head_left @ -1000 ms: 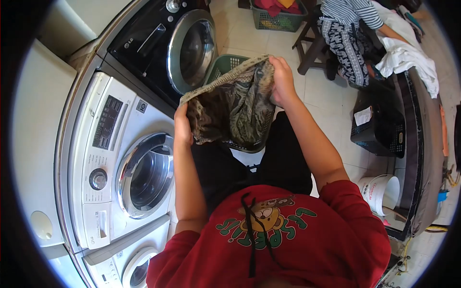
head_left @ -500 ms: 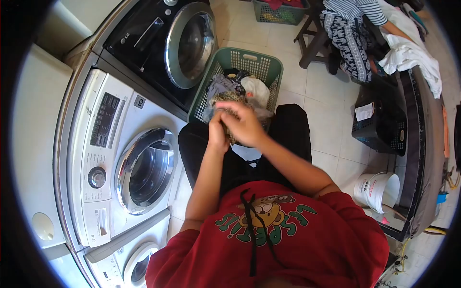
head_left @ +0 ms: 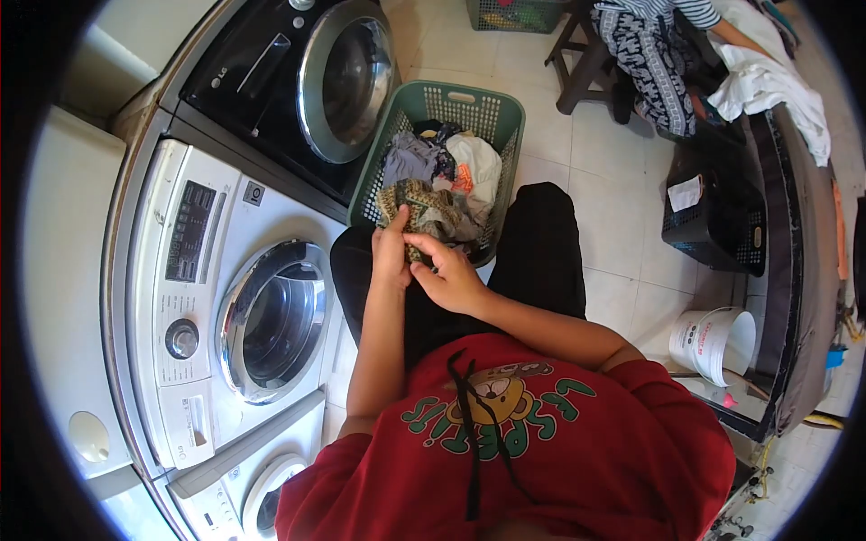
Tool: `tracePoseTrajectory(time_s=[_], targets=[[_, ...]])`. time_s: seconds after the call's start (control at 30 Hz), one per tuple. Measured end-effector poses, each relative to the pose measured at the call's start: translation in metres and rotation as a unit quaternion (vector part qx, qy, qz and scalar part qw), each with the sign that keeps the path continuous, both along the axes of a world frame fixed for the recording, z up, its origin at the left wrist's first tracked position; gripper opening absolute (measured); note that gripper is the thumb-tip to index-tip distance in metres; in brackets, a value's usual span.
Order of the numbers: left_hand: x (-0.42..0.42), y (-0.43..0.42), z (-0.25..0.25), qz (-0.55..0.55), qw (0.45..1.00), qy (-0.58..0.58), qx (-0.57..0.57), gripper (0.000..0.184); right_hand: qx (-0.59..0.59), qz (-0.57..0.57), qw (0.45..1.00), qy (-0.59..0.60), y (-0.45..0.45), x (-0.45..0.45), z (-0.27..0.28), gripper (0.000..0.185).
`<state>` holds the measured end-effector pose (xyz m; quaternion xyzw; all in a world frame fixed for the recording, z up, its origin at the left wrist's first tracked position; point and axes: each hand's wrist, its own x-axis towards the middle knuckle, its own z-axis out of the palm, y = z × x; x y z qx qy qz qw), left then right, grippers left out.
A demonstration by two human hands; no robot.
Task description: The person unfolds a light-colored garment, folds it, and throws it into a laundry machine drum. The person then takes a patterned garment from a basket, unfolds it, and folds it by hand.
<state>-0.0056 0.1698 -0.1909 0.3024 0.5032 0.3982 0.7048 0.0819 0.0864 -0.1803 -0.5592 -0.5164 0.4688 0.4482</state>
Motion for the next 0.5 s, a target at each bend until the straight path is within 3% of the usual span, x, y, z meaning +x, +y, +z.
tracePoseTrajectory(time_s=[0.07, 0.1, 0.17, 0.2, 0.27, 0.33, 0.43, 0.47, 0.5], targets=[[-0.001, 0.002, 0.003, 0.021, 1.0, -0.012, 0.007, 0.025, 0.104, -0.038, 0.973, 0.205, 0.005, -0.008, -0.038, 0.045], [-0.003, 0.003, 0.006, 0.042, 0.999, -0.024, 0.013, 0.025, 0.103, -0.039, 0.972, 0.206, 0.009, -0.004, -0.051, 0.045], [-0.007, 0.002, 0.014, 0.086, 0.995, -0.045, 0.026, 0.024, 0.043, -0.185, 0.953, 0.235, 0.016, 0.011, -0.078, 0.048], [-0.009, 0.003, 0.02, 0.087, 0.995, -0.044, 0.026, 0.024, 0.043, -0.184, 0.953, 0.236, 0.016, 0.013, -0.099, 0.048], [-0.01, 0.004, 0.037, 0.08, 0.994, -0.052, 0.048, 0.024, -0.024, -0.22, 0.974, -0.042, 0.019, 0.018, -0.149, 0.048], [-0.012, 0.004, 0.051, 0.072, 0.993, -0.058, 0.068, 0.024, -0.09, -0.24, 0.914, -0.315, 0.019, 0.023, -0.181, 0.048], [-0.017, 0.003, 0.067, 0.067, 0.991, -0.042, 0.108, 0.024, -0.057, -0.17, 0.916, -0.358, 0.019, 0.039, -0.159, 0.038], [-0.018, 0.003, 0.07, 0.065, 0.989, -0.035, 0.128, 0.024, -0.102, -0.129, 0.972, -0.17, 0.027, 0.055, -0.144, 0.031], [-0.021, 0.004, 0.072, 0.064, 0.986, -0.029, 0.149, 0.024, -0.142, -0.081, 0.986, 0.025, 0.033, 0.07, -0.128, 0.024]])
